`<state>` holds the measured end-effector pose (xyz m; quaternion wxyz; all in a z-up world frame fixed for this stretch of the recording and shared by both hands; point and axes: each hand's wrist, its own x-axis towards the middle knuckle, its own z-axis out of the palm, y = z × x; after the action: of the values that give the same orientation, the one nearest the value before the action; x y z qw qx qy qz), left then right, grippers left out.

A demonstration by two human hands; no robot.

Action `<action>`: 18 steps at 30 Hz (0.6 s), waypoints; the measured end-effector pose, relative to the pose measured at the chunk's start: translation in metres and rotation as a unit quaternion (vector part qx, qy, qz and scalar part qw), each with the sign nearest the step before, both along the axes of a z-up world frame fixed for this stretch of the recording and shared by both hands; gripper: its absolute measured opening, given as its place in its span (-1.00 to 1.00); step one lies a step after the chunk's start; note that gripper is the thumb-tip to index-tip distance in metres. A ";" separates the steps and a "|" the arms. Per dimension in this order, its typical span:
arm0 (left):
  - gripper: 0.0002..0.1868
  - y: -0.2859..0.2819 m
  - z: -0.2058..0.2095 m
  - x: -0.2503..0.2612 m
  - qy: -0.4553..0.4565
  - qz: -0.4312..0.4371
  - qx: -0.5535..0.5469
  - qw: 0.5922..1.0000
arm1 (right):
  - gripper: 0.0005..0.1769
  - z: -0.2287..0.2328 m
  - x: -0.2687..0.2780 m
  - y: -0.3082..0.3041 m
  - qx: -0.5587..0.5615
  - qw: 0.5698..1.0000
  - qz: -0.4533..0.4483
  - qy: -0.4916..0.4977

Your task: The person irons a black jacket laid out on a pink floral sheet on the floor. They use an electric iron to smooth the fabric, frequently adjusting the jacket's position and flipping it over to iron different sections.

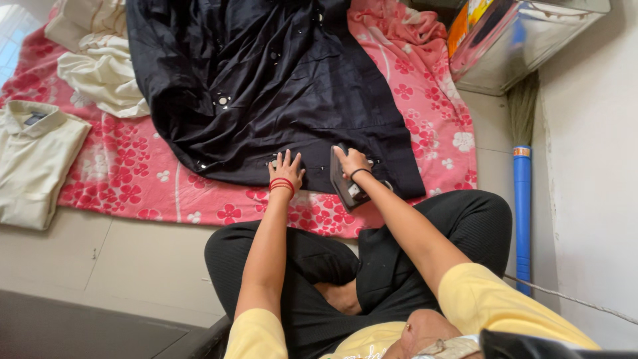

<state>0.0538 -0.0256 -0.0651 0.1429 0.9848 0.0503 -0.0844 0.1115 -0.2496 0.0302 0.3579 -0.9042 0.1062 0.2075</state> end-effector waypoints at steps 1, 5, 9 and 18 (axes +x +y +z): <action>-0.26 -0.001 0.001 0.000 0.023 -0.011 0.002 1.000 | -0.19 0.002 0.004 0.005 -0.006 1.000 -0.006 -0.005; -0.14 -0.006 0.010 -0.007 0.085 -0.020 0.022 0.996 | -0.17 0.003 0.028 0.020 -0.005 1.000 -0.012 -0.013; -0.04 -0.001 0.031 -0.005 0.112 0.000 0.018 0.994 | -0.16 0.004 0.058 0.036 -0.015 1.000 0.018 -0.011; 0.32 0.006 0.046 0.007 0.152 0.048 -0.017 0.987 | -0.08 0.015 0.076 0.057 -0.043 0.993 0.111 0.015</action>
<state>0.0611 -0.0195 -0.0186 0.1538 0.9545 0.1170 -0.2270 0.1873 -0.1929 0.0454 0.2918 -0.9218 0.0196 0.2546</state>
